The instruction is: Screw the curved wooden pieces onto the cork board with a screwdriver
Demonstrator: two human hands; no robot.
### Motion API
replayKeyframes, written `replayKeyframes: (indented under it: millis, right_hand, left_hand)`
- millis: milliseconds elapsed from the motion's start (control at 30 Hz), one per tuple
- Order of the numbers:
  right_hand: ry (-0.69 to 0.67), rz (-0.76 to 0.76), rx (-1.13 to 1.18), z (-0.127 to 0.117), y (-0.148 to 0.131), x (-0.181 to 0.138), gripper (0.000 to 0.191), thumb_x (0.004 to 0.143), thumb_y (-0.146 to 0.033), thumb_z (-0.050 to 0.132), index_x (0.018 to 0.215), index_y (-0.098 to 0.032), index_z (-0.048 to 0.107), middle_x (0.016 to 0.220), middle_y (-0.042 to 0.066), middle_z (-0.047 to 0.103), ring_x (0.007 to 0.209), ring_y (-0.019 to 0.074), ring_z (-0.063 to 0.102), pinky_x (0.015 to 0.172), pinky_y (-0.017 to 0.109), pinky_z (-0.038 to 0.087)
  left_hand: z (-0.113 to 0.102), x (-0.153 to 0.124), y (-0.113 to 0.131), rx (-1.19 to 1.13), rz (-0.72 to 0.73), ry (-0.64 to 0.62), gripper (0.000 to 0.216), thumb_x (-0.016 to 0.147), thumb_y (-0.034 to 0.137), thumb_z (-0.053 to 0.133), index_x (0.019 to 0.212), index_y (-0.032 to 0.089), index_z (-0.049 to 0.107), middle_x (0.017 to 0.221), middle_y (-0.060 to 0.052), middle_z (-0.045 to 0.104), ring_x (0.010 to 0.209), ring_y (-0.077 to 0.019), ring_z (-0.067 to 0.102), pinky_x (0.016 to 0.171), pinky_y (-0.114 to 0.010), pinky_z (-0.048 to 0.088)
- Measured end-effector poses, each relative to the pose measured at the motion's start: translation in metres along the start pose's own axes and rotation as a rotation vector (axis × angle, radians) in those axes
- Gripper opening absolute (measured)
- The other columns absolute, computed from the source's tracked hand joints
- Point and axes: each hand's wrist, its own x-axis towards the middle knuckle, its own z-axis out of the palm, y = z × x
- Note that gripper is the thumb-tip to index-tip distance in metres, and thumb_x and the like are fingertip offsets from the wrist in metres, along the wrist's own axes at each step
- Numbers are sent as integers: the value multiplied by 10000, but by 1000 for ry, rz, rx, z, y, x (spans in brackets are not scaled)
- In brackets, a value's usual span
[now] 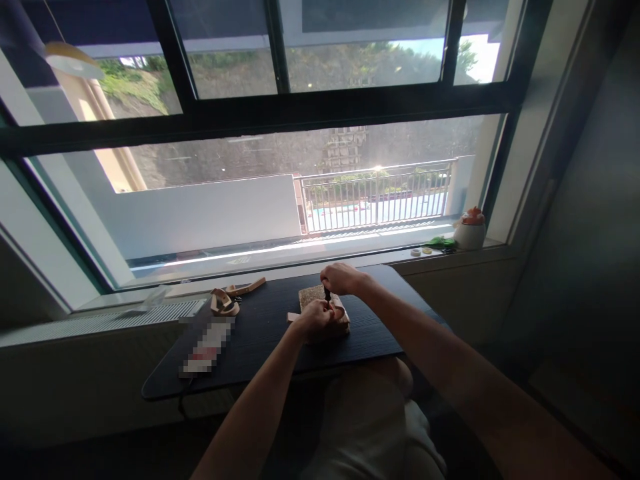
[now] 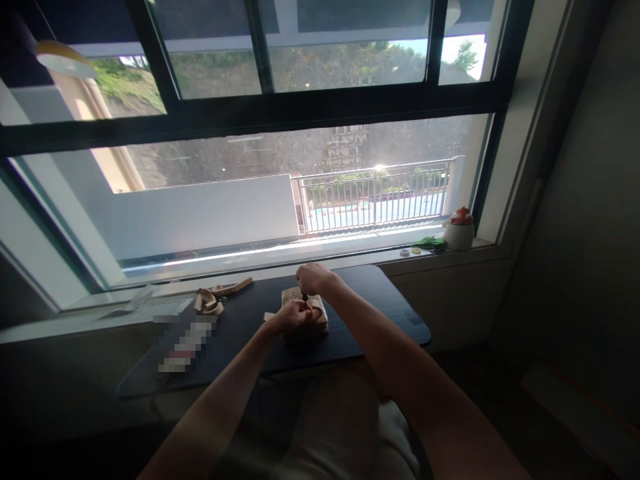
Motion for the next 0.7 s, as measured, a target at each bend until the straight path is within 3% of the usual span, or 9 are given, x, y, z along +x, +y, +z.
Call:
replayKeyframes:
  millis: [267, 533, 700]
  right_hand:
    - [36, 29, -23, 4, -6, -3, 343, 890, -299, 395, 990, -108, 662, 1020, 167, 662, 932, 233, 613, 754, 283, 438]
    - [31, 4, -46, 0, -8, -5, 280, 877, -287, 432, 1018, -191, 654, 1016, 111, 673, 920, 217, 620, 733, 282, 446]
    - [41, 1, -42, 7, -5, -4, 317, 896, -285, 389, 1017, -147, 648, 1009, 143, 668, 933, 232, 617, 750, 290, 439]
  left_hand:
    - [-1, -1, 1, 14, 4, 8, 131, 720, 211, 511, 628, 149, 582, 607, -35, 568, 558, -122, 474, 530, -265, 308]
    - [-3, -5, 8, 47, 12, 31, 140, 720, 214, 508, 625, 142, 582, 597, -35, 556, 571, -128, 488, 538, -260, 316]
    - [-2, -2, 5, 44, 11, 15, 136, 730, 214, 520, 639, 147, 596, 606, -42, 566, 587, -141, 497, 558, -274, 325]
